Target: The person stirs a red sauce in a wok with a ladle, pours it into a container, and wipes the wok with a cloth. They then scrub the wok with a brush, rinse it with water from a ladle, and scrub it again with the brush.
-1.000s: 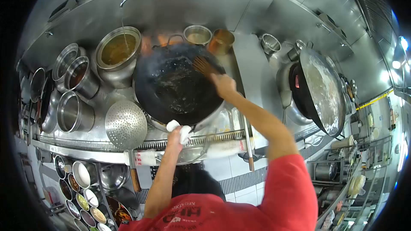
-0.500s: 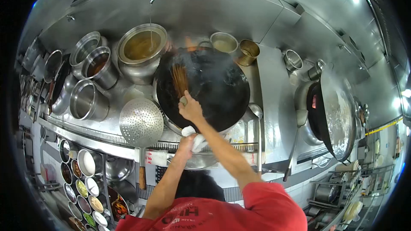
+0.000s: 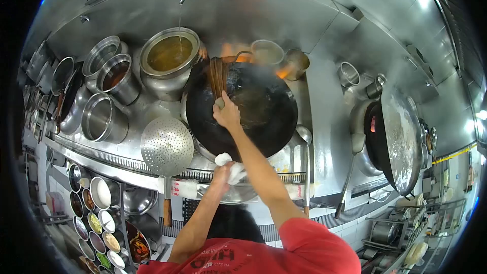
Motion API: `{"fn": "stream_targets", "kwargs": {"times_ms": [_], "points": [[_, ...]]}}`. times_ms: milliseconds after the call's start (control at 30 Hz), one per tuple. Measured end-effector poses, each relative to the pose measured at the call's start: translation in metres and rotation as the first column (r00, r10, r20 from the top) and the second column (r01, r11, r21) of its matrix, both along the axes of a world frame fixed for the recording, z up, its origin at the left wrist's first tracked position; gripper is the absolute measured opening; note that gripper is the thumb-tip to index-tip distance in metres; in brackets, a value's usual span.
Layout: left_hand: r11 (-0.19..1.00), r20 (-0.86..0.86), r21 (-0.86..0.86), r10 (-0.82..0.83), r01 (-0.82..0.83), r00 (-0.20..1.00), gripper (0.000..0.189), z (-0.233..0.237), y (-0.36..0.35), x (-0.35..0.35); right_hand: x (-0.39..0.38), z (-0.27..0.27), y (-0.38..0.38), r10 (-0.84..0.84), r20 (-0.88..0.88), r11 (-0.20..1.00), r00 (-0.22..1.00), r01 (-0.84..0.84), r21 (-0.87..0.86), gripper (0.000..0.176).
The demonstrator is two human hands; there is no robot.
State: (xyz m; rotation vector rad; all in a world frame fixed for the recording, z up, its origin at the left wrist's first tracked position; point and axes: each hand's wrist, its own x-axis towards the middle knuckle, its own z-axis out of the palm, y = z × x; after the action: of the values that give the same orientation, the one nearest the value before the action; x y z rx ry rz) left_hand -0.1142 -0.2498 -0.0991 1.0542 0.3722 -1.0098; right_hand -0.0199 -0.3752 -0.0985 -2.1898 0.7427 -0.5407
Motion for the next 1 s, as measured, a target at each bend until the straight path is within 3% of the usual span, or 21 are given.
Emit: {"fn": "stream_targets", "kwargs": {"times_ms": [33, 133, 167, 200, 233, 300, 400, 433, 500, 567, 633, 700, 800, 833, 900, 967, 1000], "points": [[1.000, 0.014, -0.023, 0.007, -0.006, 1.000, 0.016, -0.002, 0.003, 0.001, -0.005, 0.004, 0.005, -0.002, 0.002, 1.000, 1.000, 0.002, 0.011, 0.059], [0.999, 0.008, -0.032, 0.016, -0.016, 1.000, 0.016, -0.001, -0.002, 0.000, -0.056, 0.018, 0.003, 0.341, -0.364, 0.939, 0.867, -0.329, 0.095, 0.056], [0.998, 0.004, -0.055, 0.009, -0.008, 1.000, 0.017, 0.000, 0.001, 0.001, -0.083, 0.015, 0.003, 0.384, -0.493, 0.900, 0.781, -0.437, 0.010, 0.053], [0.997, 0.029, -0.071, 0.009, -0.007, 1.000, 0.018, -0.006, 0.001, 0.001, -0.104, 0.015, -0.006, 0.515, -0.652, 0.718, 0.557, -0.695, -0.027, 0.048], [0.996, 0.027, -0.087, 0.017, -0.015, 1.000, 0.018, -0.010, -0.002, 0.004, -0.119, 0.010, -0.018, 0.411, -0.713, 0.766, 0.568, -0.639, -0.067, 0.047], [0.997, 0.124, 0.022, 0.065, -0.068, 0.990, 0.019, -0.010, 0.000, 0.000, -0.097, 0.024, -0.041, 0.233, -0.671, 0.873, 0.704, -0.455, -0.174, 0.052], [0.996, 0.099, 0.065, 0.057, -0.063, 0.993, 0.021, -0.016, 0.003, 0.001, -0.058, 0.011, -0.028, 0.213, -0.572, 0.926, 0.792, -0.350, -0.139, 0.061], [0.996, 0.082, 0.044, 0.069, -0.073, 0.994, 0.021, -0.017, -0.001, 0.000, -0.073, 0.011, -0.019, 0.233, -0.664, 0.918, 0.711, -0.386, -0.090, 0.066], [0.999, 0.019, 0.012, 0.046, -0.046, 0.999, 0.015, -0.014, -0.003, 0.000, -0.123, 0.004, -0.013, 0.390, -0.595, 0.836, 0.703, -0.541, -0.091, 0.066], [0.998, -0.029, -0.034, 0.058, -0.059, 0.998, 0.014, -0.014, -0.002, -0.001, -0.161, 0.021, -0.034, 0.388, -0.712, 0.744, 0.585, -0.655, -0.132, 0.062], [0.997, -0.030, -0.043, 0.067, -0.068, 0.997, 0.016, -0.022, -0.001, -0.001, -0.139, 0.026, -0.073, 0.193, -0.873, 0.837, 0.449, -0.539, -0.092, 0.059], [0.995, -0.025, -0.065, 0.071, -0.072, 0.997, 0.017, -0.023, -0.006, 0.000, -0.103, 0.009, -0.091, 0.230, -0.728, 0.807, 0.646, -0.544, -0.228, 0.048], [1.000, -0.219, -0.013, 0.002, -0.005, 0.976, 0.016, -0.011, -0.009, -0.001, -0.118, 0.020, -0.039, 0.160, -0.791, 0.886, 0.591, -0.439, -0.148, 0.049], [0.989, -0.226, -0.130, -0.097, 0.069, 0.969, 0.015, -0.005, -0.007, 0.003, -0.138, 0.012, -0.035, 0.228, -0.766, 0.876, 0.602, -0.471, -0.109, 0.049], [0.995, -0.265, -0.081, -0.074, 0.055, 0.962, 0.017, -0.004, -0.011, 0.004, -0.177, 0.011, -0.056, 0.254, -0.733, 0.775, 0.631, -0.586, -0.236, 0.051], [0.996, -0.242, -0.077, -0.053, 0.035, 0.969, 0.017, 0.009, -0.014, -0.002, -0.182, 0.041, -0.096, 0.183, -0.902, 0.748, 0.390, -0.651, -0.130, 0.054], [0.990, -0.209, -0.100, -0.115, 0.096, 0.971, 0.017, 0.020, -0.015, -0.003, -0.184, 0.067, -0.101, 0.075, -0.850, 0.869, 0.522, -0.452, -0.201, 0.058]]}}
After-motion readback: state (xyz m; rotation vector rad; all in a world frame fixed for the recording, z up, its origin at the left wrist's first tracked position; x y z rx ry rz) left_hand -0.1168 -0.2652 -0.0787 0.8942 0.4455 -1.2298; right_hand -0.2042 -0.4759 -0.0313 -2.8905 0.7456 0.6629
